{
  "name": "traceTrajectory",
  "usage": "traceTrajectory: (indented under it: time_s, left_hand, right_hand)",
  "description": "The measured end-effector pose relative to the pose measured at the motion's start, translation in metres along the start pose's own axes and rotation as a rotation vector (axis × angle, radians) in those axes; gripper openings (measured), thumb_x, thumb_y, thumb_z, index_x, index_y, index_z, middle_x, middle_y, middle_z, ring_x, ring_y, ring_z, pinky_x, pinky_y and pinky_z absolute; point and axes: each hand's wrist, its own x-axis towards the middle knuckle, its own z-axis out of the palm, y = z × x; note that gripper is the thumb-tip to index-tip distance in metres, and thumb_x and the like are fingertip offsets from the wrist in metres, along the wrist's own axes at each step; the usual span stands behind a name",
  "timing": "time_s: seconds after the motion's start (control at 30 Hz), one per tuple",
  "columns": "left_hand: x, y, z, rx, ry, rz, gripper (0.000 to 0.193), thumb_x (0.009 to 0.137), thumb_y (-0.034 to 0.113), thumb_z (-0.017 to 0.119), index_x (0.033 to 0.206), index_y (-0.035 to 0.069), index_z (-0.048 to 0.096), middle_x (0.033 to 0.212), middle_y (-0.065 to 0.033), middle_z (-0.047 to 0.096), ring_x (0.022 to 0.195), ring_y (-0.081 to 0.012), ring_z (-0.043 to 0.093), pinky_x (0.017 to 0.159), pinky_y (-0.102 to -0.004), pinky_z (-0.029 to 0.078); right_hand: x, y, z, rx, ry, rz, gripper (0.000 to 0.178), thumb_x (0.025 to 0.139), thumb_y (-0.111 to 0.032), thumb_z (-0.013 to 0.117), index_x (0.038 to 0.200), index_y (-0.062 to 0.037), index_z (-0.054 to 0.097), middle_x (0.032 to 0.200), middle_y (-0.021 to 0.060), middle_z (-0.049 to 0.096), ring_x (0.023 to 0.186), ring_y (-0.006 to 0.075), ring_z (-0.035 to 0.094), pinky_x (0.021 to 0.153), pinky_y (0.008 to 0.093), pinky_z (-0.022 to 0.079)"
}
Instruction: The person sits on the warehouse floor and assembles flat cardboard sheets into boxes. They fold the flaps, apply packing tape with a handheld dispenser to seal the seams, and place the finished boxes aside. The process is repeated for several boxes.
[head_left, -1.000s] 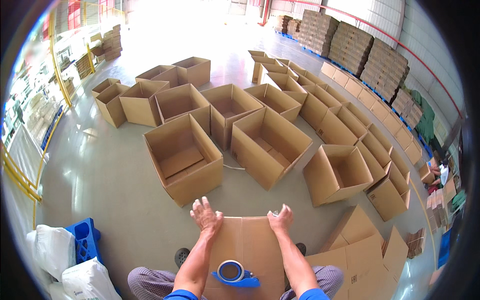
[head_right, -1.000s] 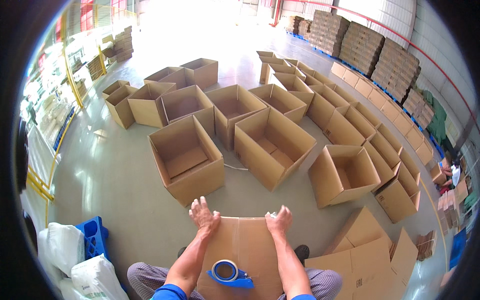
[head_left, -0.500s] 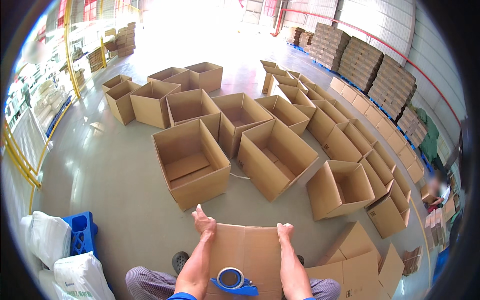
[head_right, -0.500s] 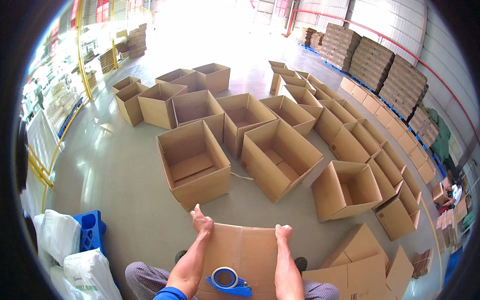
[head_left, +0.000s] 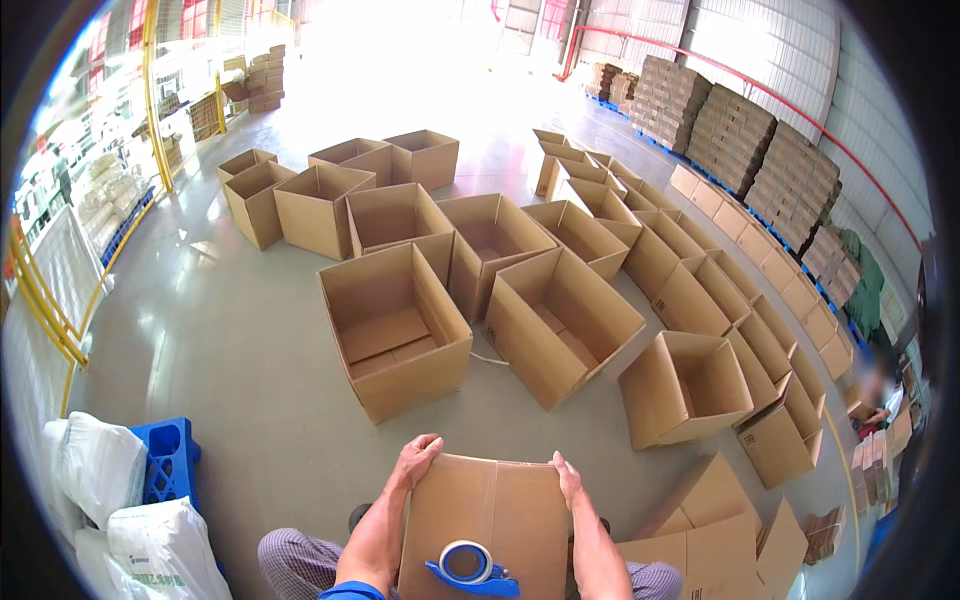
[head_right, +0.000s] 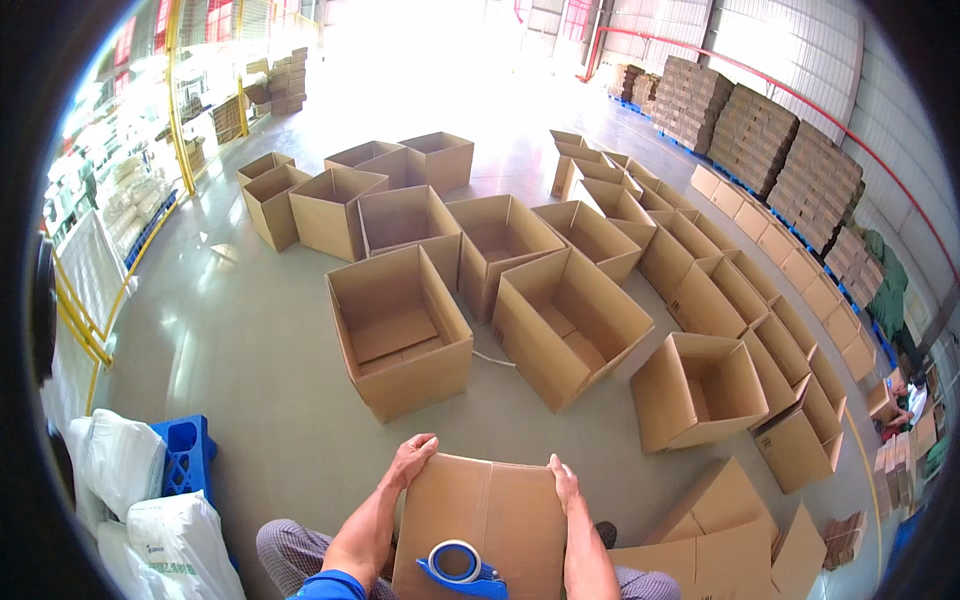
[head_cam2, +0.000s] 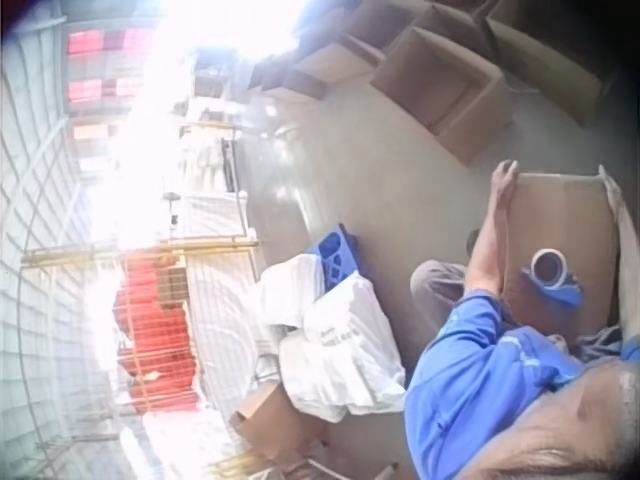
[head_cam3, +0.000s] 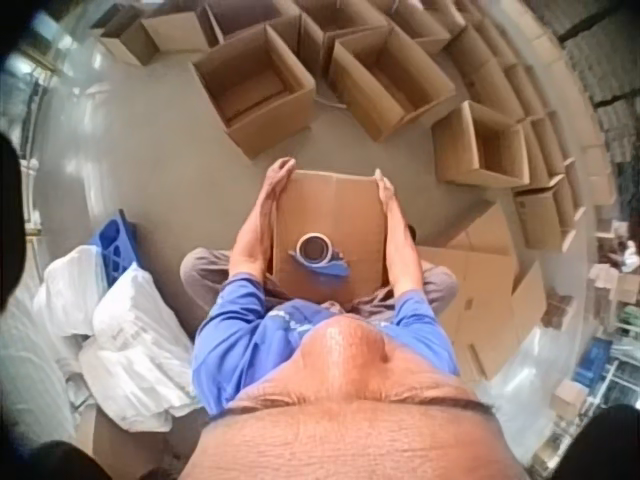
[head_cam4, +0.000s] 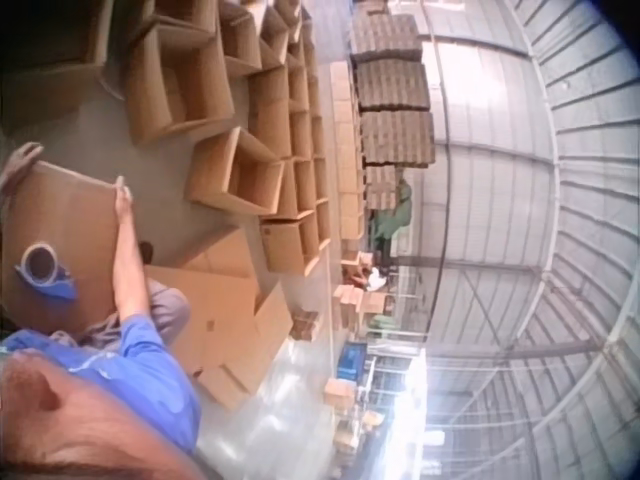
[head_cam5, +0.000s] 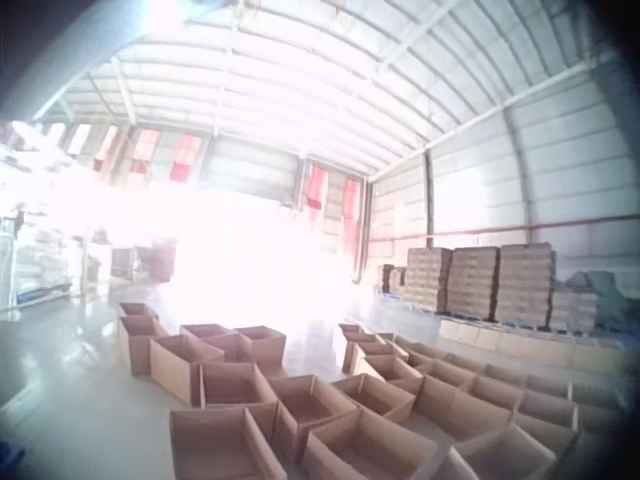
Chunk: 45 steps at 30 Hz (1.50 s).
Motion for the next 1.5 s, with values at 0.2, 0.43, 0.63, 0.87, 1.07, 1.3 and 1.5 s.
traceTrajectory:
  time_s: [0.2,0.43,0.63,0.87,1.07,1.3,1.5]
  left_hand:
    - [-0.018,-0.034,-0.021,0.02,0.059,-0.172,0.084,0.091,0.06,0.051,0.147,0.001,0.028,0.148,-0.0186,0.035,0.131,-0.0263,0.041,0.108,-0.0372,0.034]
    - [-0.095,0.024,-0.018,0.821,-0.118,0.303,0.095,0.089,0.063,0.05,0.15,-0.002,0.015,0.153,-0.0261,0.023,0.144,-0.0372,0.019,0.115,-0.0522,0.018]
    - [-0.245,0.068,-0.027,1.215,-0.635,0.738,0.076,0.087,0.036,0.064,0.146,0.003,0.029,0.153,-0.0184,0.028,0.144,-0.0327,0.022,0.115,-0.0542,0.021]
    - [-0.25,0.045,-0.084,1.258,-0.142,0.844,0.053,0.073,0.03,0.075,0.117,0.003,0.064,0.145,-0.0216,0.041,0.136,-0.0355,0.037,0.108,-0.0544,0.031]
    - [-0.269,0.044,-0.129,1.086,0.499,0.066,0.045,0.069,0.044,0.078,0.087,0.003,0.073,0.128,-0.0238,0.056,0.118,-0.0323,0.055,0.093,-0.0517,0.042]
    - [-0.238,0.001,-0.152,0.506,0.614,-0.232,0.05,0.077,0.054,0.069,0.088,0.006,0.073,0.088,-0.0159,0.072,0.082,-0.0316,0.069,0.073,-0.0424,0.053]
    - [-0.224,0.006,-0.136,0.474,0.586,-0.288,0.05,0.08,0.051,0.066,0.094,0.004,0.071,0.092,-0.0169,0.071,0.09,-0.0341,0.068,0.081,-0.0444,0.051]
  right_hand:
    - [-0.048,0.021,0.011,0.23,-0.07,0.14,0.073,0.094,-0.06,0.047,0.138,-0.0021,0.045,0.136,0.0128,0.052,0.121,0.0235,0.051,0.099,0.0362,0.043]
    - [-0.104,0.055,-0.01,0.5,-0.217,0.275,0.074,0.094,-0.06,0.045,0.139,-0.0013,0.042,0.138,0.0135,0.049,0.125,0.0242,0.048,0.102,0.0368,0.041]
    - [-0.132,0.042,0.003,0.693,-0.453,0.328,0.075,0.095,-0.061,0.043,0.14,-0.0006,0.04,0.141,0.0141,0.046,0.127,0.0248,0.045,0.104,0.0374,0.039]
    - [-0.142,0.007,0.061,0.558,-0.464,0.163,0.076,0.096,-0.06,0.041,0.142,0.0004,0.036,0.145,0.0148,0.042,0.132,0.0261,0.04,0.108,0.0383,0.036]
    - [-0.176,-0.046,0.097,0.294,-0.664,-0.199,0.082,0.09,-0.057,0.058,0.143,0.0015,0.035,0.147,0.016,0.04,0.128,0.0273,0.047,0.108,0.038,0.036]
    - [-0.135,0.073,0.042,-0.104,0.104,0.304,0.08,0.081,-0.06,0.068,0.126,0.0048,0.055,0.123,0.0127,0.062,0.112,0.0218,0.057,0.09,0.0397,0.048]
    - [-0.156,0.045,-0.002,-0.029,-0.181,0.139,0.068,0.081,-0.054,0.071,0.114,0.0045,0.06,0.109,0.0127,0.066,0.098,0.0224,0.061,0.083,0.0392,0.05]
